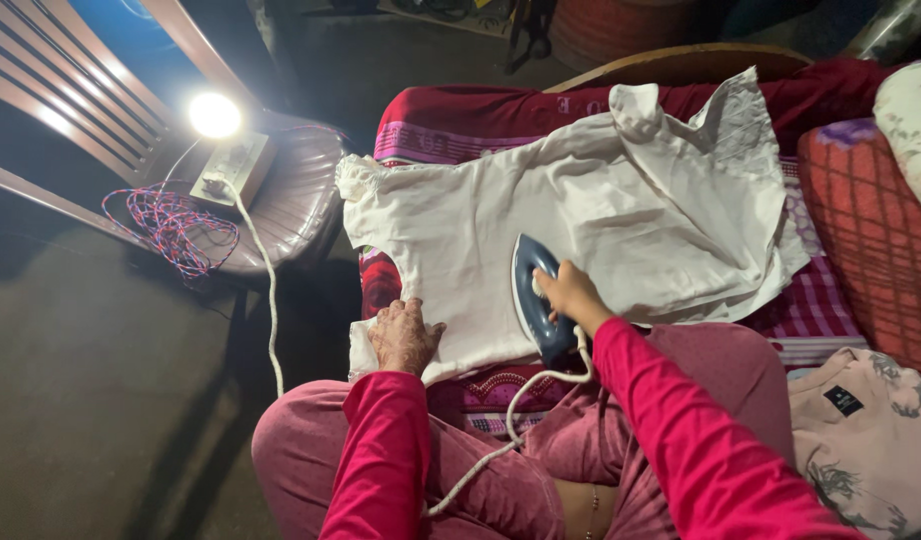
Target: The person irons a light-colored t-shirt laid on a patterned cloth, then folds it and sets it aside. They then unfold a white garment, smooth it out, and begin ironing it.
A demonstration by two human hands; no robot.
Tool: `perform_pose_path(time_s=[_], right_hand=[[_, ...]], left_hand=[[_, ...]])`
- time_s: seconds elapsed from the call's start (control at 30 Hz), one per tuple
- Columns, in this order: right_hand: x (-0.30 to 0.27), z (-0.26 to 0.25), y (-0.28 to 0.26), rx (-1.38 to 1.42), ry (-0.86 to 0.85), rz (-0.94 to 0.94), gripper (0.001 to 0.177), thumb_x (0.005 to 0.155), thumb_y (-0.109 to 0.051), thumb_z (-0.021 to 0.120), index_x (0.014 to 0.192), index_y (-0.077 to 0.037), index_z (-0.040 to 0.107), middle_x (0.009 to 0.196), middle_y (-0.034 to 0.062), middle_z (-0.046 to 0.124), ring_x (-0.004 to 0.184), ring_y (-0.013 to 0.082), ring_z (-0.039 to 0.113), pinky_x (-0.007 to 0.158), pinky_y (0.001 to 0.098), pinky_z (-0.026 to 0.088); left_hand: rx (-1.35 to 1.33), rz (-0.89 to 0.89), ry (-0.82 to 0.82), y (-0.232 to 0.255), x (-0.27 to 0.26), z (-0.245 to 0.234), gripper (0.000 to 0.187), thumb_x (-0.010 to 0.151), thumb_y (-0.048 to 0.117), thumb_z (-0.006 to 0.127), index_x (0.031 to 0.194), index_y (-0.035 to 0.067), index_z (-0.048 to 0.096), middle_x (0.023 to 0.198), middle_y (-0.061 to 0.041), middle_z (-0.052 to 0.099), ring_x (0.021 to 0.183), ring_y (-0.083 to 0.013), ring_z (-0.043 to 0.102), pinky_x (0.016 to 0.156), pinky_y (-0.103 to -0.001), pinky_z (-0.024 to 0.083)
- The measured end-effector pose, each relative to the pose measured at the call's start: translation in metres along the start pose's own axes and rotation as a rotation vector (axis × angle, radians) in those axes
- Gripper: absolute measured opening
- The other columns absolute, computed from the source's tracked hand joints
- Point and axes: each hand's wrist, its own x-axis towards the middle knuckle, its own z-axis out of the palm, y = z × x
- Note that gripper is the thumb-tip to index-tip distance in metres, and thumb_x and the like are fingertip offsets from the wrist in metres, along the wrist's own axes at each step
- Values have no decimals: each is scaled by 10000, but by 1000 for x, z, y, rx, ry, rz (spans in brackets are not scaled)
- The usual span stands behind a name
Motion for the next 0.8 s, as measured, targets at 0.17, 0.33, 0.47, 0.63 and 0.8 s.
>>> perform_pose_path(time_s=[0.17,0.33,0.47,0.63,0.8], right_hand=[[-47,7,5,4,-32,-22,541,915,-428,643,1075,86,587,809,186,728,510,274,713,498,390,579],[-56,9,3,7,-29,-61,520,903,-433,641,1054,64,605,819,184,741,488,272,706,488,381,568],[-40,6,-12,12,-6,-87,561,919,-461,645,1004,92,613,808,206,740,479,276,689,474,390,550],[-5,11,-43,25,44,-105,573,916,-470,645,972,100,624,777,205,739,467,277,678,462,390,546],[41,18,-77,25,106,-97,612,933,-475,654,1001,131,609,801,239,720,505,287,701,477,387,564]], left_hand=[[12,15,2,1,-2,-1,629,799,466,810,1324,171,629,1286,-90,624,1250,-320,546,1000,-495,442],[3,25,-29,5,-2,-4,624,813,460,800,1329,157,621,1291,-90,621,1265,-309,538,999,-492,441],[-11,29,-37,10,0,-5,633,804,448,805,1331,154,615,1305,-96,609,1263,-314,532,987,-500,440],[-35,30,-43,12,4,-4,614,809,415,808,1327,145,618,1304,-96,612,1258,-314,536,982,-515,437],[-59,46,-39,14,9,-2,613,800,414,815,1314,141,620,1290,-92,616,1247,-316,540,975,-518,445]])
